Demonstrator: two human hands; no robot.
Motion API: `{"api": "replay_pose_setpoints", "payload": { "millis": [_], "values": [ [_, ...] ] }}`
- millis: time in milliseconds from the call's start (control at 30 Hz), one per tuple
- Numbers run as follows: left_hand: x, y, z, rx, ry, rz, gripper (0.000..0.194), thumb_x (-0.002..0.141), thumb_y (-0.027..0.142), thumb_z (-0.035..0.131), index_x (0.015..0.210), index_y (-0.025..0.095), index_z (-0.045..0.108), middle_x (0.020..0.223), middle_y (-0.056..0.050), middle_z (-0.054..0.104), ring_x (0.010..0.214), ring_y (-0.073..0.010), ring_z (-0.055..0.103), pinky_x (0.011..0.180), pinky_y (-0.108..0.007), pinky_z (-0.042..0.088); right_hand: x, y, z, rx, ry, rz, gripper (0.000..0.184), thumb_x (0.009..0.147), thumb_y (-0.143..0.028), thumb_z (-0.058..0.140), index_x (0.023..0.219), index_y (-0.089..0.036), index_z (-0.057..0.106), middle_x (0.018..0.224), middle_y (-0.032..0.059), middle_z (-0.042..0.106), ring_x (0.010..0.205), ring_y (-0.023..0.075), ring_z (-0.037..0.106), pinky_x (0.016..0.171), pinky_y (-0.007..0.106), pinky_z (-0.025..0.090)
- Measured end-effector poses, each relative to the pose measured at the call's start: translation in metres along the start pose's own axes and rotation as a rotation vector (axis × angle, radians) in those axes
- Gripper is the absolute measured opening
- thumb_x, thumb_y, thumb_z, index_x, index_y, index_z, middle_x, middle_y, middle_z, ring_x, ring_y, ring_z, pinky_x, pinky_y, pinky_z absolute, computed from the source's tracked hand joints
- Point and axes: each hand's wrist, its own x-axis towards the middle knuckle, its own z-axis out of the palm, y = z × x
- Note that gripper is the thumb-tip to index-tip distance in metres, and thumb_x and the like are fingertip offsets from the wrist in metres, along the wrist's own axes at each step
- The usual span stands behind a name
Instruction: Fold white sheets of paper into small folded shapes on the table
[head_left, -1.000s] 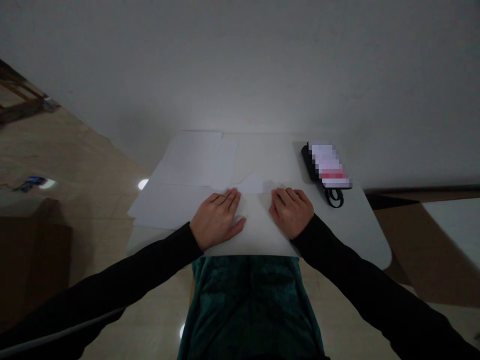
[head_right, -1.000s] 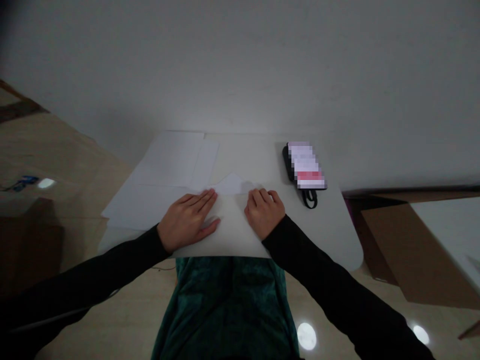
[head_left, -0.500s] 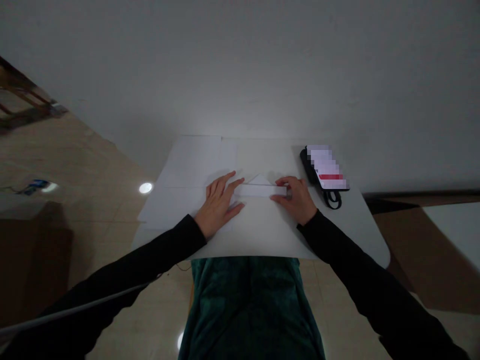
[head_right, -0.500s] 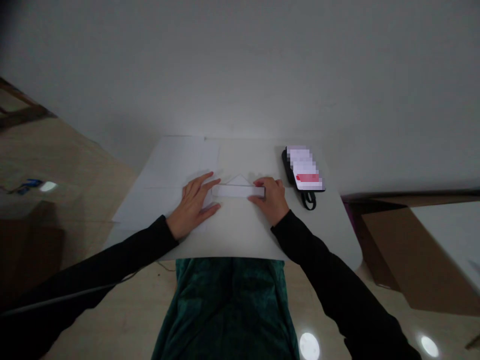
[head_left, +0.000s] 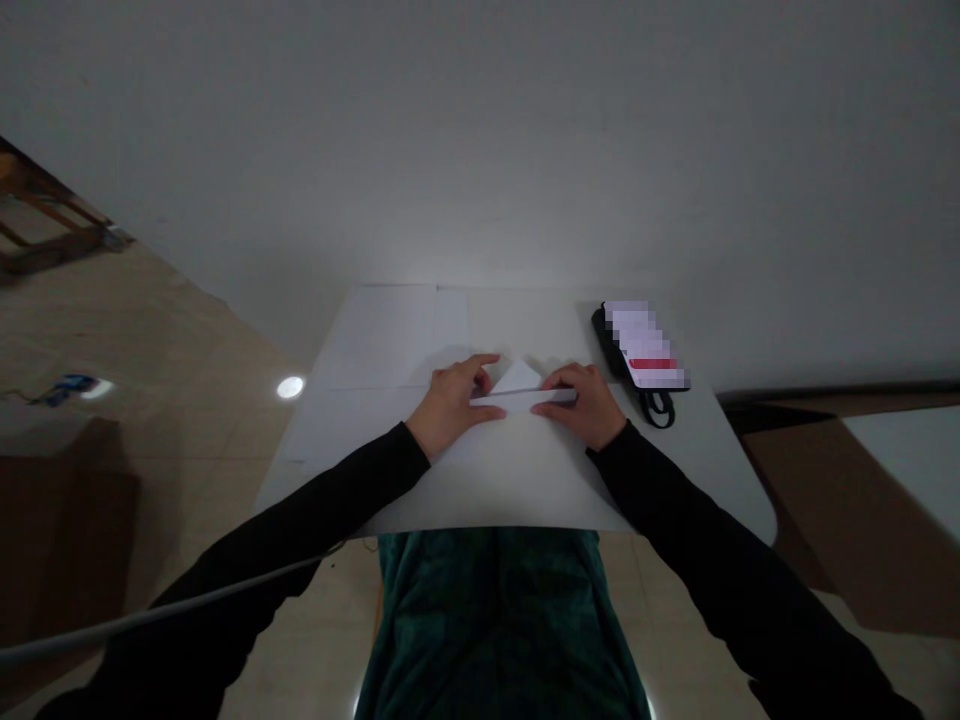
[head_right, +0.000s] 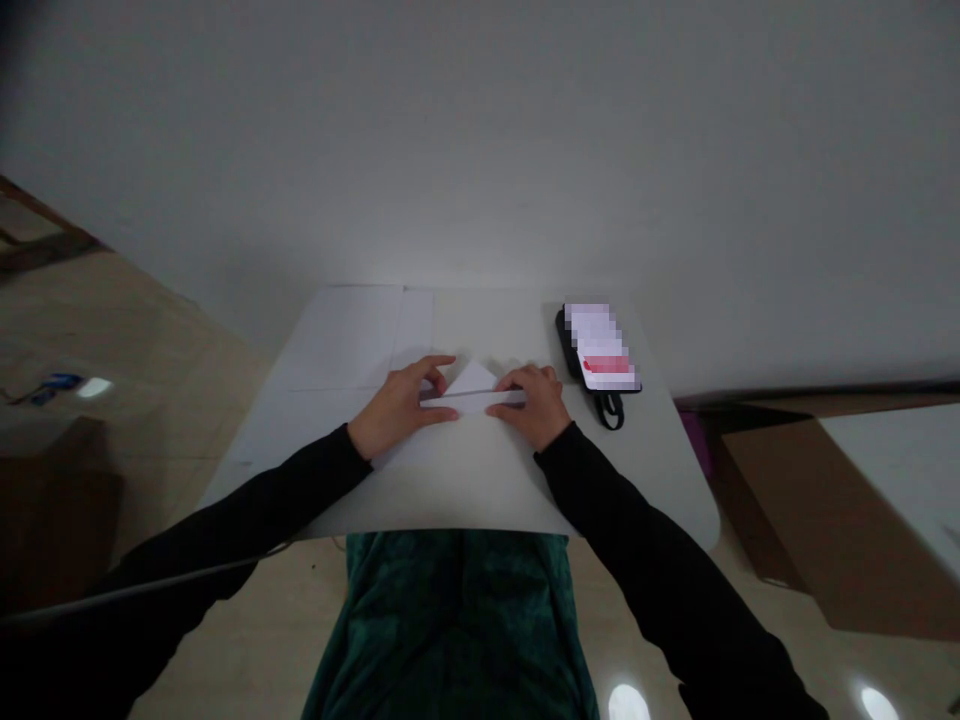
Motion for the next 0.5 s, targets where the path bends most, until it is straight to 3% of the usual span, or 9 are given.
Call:
{"api": "replay_pose_setpoints", "payload": {
  "millis": [133, 233, 300, 400, 500],
  "values": [
    [0.004, -0.001, -0.005, -0.001, -0.079, 0.085, 0.023, 0.078, 0.035, 0.068, 0.095, 0.019, 0.063, 0.090, -0.003, 0.062, 0.087, -0.0195, 0.059, 0.083, -0.038, 0.045, -0.001, -0.006, -0.002, 0.264, 0.077, 0.014, 0.020, 0.068, -0.027, 0.077, 0.076, -0.019, 0.061, 0.073, 0.0001, 0.063, 0.072, 0.0177, 0.058, 0.070, 0.035, 0.046],
    [0.002, -0.002, -0.012, 0.043, -0.006, 0.151, 0.018, 0.082, 0.034, 0.064, 0.091, 0.019, 0.064, 0.116, -0.009, 0.057, 0.106, -0.0234, 0.055, 0.090, -0.041, 0.045, 0.002, -0.020, -0.002, 0.398, 0.287, -0.041, 0.027, 0.065, -0.027, 0.081, 0.080, -0.020, 0.060, 0.078, 0.0004, 0.063, 0.082, 0.0199, 0.063, 0.077, 0.037, 0.050],
    [0.003, 0.000, -0.019, 0.095, 0.090, 0.173, 0.018, 0.083, 0.032, 0.063, 0.095, 0.020, 0.064, 0.133, -0.011, 0.048, 0.122, -0.0268, 0.047, 0.097, -0.044, 0.042, 0.007, -0.033, -0.001, 0.370, 0.390, -0.120, 0.021, 0.068, -0.027, 0.079, 0.080, -0.021, 0.063, 0.083, 0.0024, 0.066, 0.098, 0.0227, 0.063, 0.086, 0.041, 0.049],
    [0.008, 0.003, -0.028, 0.241, 0.205, 0.207, 0.012, 0.081, 0.026, 0.065, 0.091, 0.022, 0.066, 0.139, -0.009, 0.047, 0.134, -0.0323, 0.035, 0.105, -0.053, 0.032, 0.015, -0.050, 0.001, 0.349, 0.382, -0.198, 0.007, 0.076, -0.026, 0.073, 0.077, -0.024, 0.067, 0.086, 0.0025, 0.070, 0.103, 0.0226, 0.063, 0.091, 0.044, 0.048],
    [0.013, -0.003, -0.030, 0.317, 0.285, 0.267, 0.014, 0.079, 0.012, 0.062, 0.088, 0.023, 0.065, 0.119, -0.006, 0.064, 0.132, -0.0280, 0.040, 0.109, -0.054, 0.023, 0.021, -0.055, 0.003, 0.401, 0.301, -0.289, 0.005, 0.077, -0.024, 0.072, 0.080, -0.027, 0.071, 0.096, 0.0016, 0.072, 0.108, 0.0220, 0.062, 0.095, 0.045, 0.047]
  ]
}}
